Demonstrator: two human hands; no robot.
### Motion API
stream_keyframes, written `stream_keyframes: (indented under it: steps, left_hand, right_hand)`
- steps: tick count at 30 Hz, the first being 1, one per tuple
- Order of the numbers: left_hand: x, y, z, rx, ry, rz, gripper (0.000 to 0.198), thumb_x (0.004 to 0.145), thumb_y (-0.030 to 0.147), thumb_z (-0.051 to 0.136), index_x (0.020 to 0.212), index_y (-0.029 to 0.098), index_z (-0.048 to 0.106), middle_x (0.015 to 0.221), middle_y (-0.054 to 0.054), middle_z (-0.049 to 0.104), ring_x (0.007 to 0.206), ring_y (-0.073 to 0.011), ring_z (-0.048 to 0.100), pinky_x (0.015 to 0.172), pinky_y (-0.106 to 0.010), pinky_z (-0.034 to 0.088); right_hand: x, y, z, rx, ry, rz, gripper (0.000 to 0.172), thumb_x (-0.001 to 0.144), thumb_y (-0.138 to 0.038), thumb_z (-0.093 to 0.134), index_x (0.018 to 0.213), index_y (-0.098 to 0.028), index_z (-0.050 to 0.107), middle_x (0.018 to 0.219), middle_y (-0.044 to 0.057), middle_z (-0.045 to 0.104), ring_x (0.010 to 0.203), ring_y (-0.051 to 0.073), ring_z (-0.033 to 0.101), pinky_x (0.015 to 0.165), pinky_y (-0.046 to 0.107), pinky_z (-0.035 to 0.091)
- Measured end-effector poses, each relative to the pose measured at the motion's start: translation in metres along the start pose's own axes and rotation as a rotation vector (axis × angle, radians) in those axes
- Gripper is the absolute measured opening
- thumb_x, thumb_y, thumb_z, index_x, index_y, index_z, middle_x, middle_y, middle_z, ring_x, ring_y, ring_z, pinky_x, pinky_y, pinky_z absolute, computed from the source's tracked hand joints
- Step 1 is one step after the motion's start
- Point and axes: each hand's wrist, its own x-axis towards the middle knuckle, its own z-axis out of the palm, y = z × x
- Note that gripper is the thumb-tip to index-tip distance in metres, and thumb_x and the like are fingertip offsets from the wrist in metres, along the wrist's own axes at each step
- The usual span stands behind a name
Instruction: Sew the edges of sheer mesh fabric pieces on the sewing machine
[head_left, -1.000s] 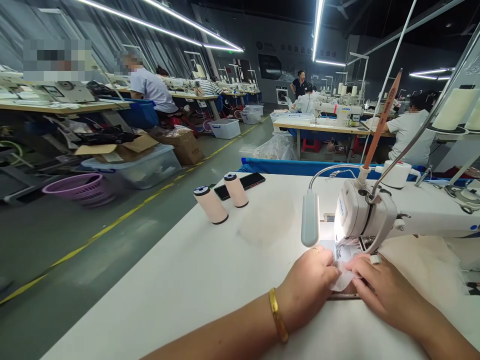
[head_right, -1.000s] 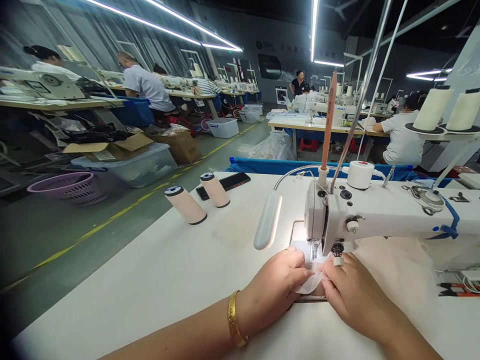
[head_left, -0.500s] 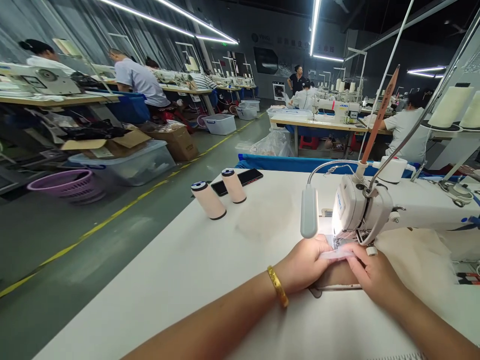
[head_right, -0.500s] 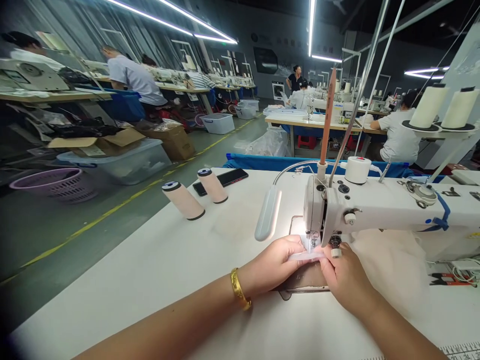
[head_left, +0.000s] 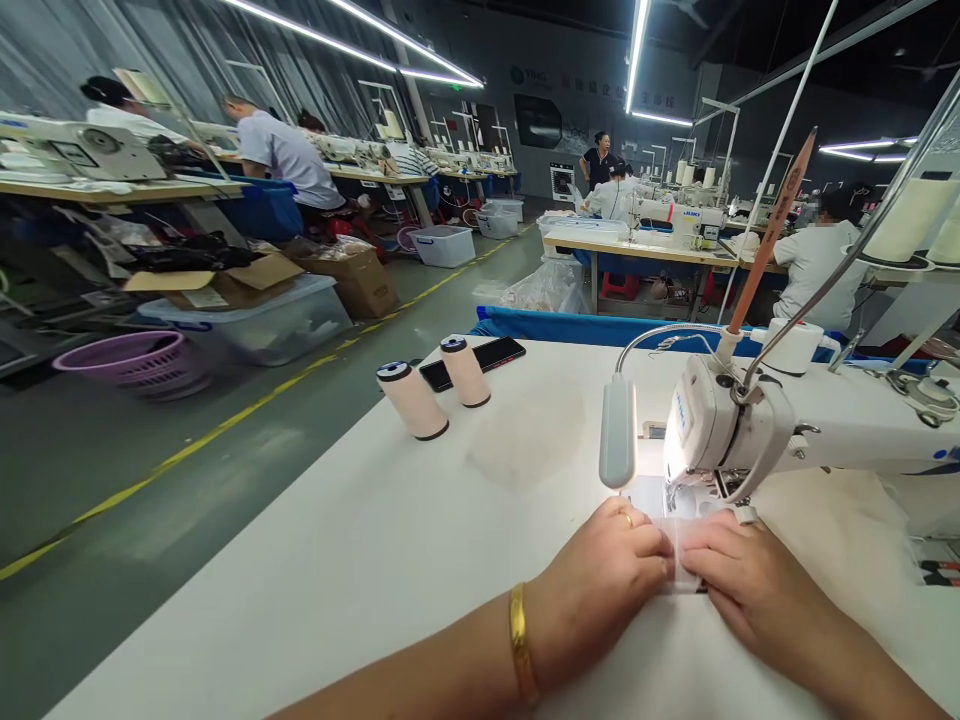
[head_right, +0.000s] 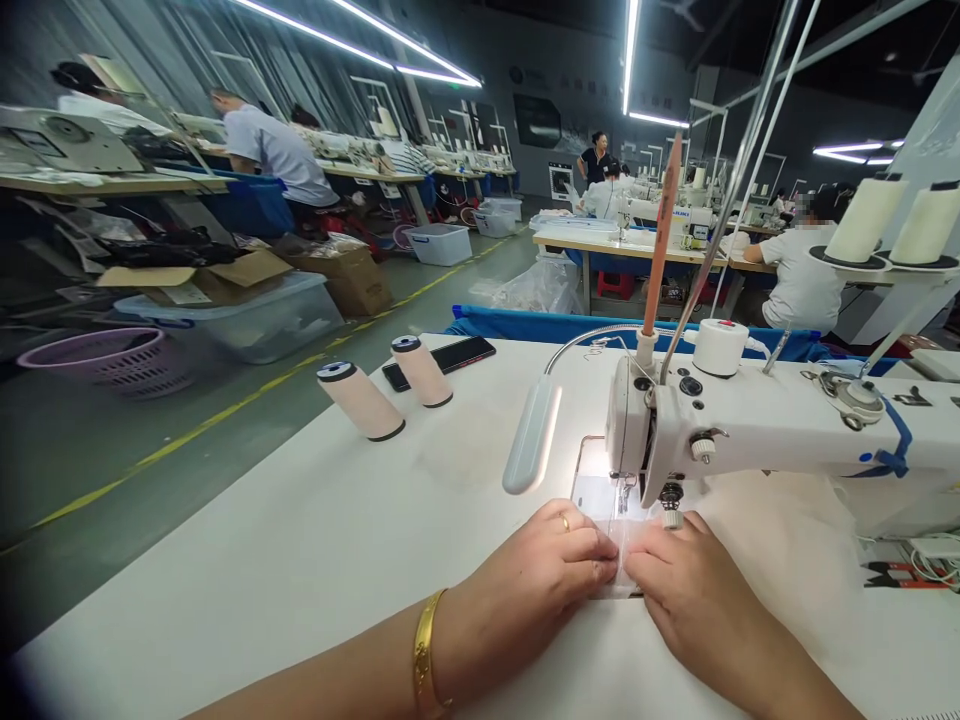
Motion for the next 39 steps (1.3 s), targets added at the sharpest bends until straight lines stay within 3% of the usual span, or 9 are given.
stream_keyframes:
  steps: [6, 13, 18, 21, 28, 39]
  left_hand:
    - [0.004, -0.01, 0.002, 0.031, -0.005, -0.018, 0.022, 0.09, 0.002, 0.061, 0.094, 0.021, 0.071, 0.097, 0.001, 0.076, 0.084, -0.0178, 0.062, 0.084, -0.037, 0.04]
    - [0.006, -0.012, 0.001, 0.057, -0.01, 0.033, 0.02, 0.091, 0.003, 0.06, 0.096, 0.02, 0.069, 0.096, -0.003, 0.075, 0.098, -0.021, 0.065, 0.087, -0.037, 0.043]
    - [0.005, -0.012, 0.001, 0.069, -0.033, 0.045, 0.022, 0.089, 0.001, 0.057, 0.092, 0.02, 0.069, 0.086, -0.002, 0.072, 0.077, -0.0183, 0.06, 0.086, -0.036, 0.043]
    - [0.005, -0.013, 0.0, 0.073, -0.045, 0.029, 0.021, 0.087, 0.002, 0.058, 0.088, 0.02, 0.068, 0.087, -0.003, 0.072, 0.077, -0.0186, 0.058, 0.085, -0.036, 0.044]
    - [0.008, -0.02, 0.002, 0.092, -0.011, 0.02, 0.026, 0.095, 0.004, 0.051, 0.088, 0.019, 0.071, 0.087, -0.005, 0.072, 0.081, -0.0191, 0.06, 0.087, -0.036, 0.047]
    - [0.013, -0.033, 0.009, 0.143, 0.017, 0.015, 0.029, 0.101, 0.011, 0.049, 0.086, 0.019, 0.072, 0.087, -0.003, 0.073, 0.084, -0.0185, 0.063, 0.088, -0.032, 0.049]
  right_hand:
    - [0.005, 0.002, 0.003, -0.005, 0.006, 0.042, 0.035, 0.093, 0.0, 0.042, 0.098, -0.024, 0.066, 0.091, 0.006, 0.067, 0.086, 0.024, 0.06, 0.072, 0.034, 0.049]
    - [0.005, 0.007, 0.011, -0.028, 0.05, 0.043, 0.042, 0.091, 0.003, 0.043, 0.111, -0.025, 0.068, 0.101, 0.008, 0.069, 0.096, 0.027, 0.061, 0.077, 0.037, 0.052]
    - [0.003, 0.007, 0.015, -0.038, 0.052, 0.05, 0.045, 0.09, 0.004, 0.041, 0.114, -0.023, 0.068, 0.105, 0.009, 0.071, 0.098, 0.028, 0.062, 0.077, 0.04, 0.054]
    - [0.004, 0.007, 0.016, -0.043, 0.074, 0.051, 0.045, 0.09, 0.005, 0.04, 0.113, -0.022, 0.069, 0.107, 0.011, 0.071, 0.101, 0.029, 0.063, 0.078, 0.041, 0.055]
    - [0.006, 0.009, 0.019, -0.078, 0.113, 0.074, 0.045, 0.088, 0.004, 0.04, 0.113, -0.02, 0.069, 0.119, 0.013, 0.072, 0.11, 0.034, 0.063, 0.087, 0.05, 0.057]
    - [0.009, 0.012, 0.023, -0.147, 0.142, 0.136, 0.047, 0.096, -0.003, 0.035, 0.12, -0.021, 0.071, 0.129, 0.012, 0.072, 0.096, 0.026, 0.07, 0.076, 0.041, 0.06]
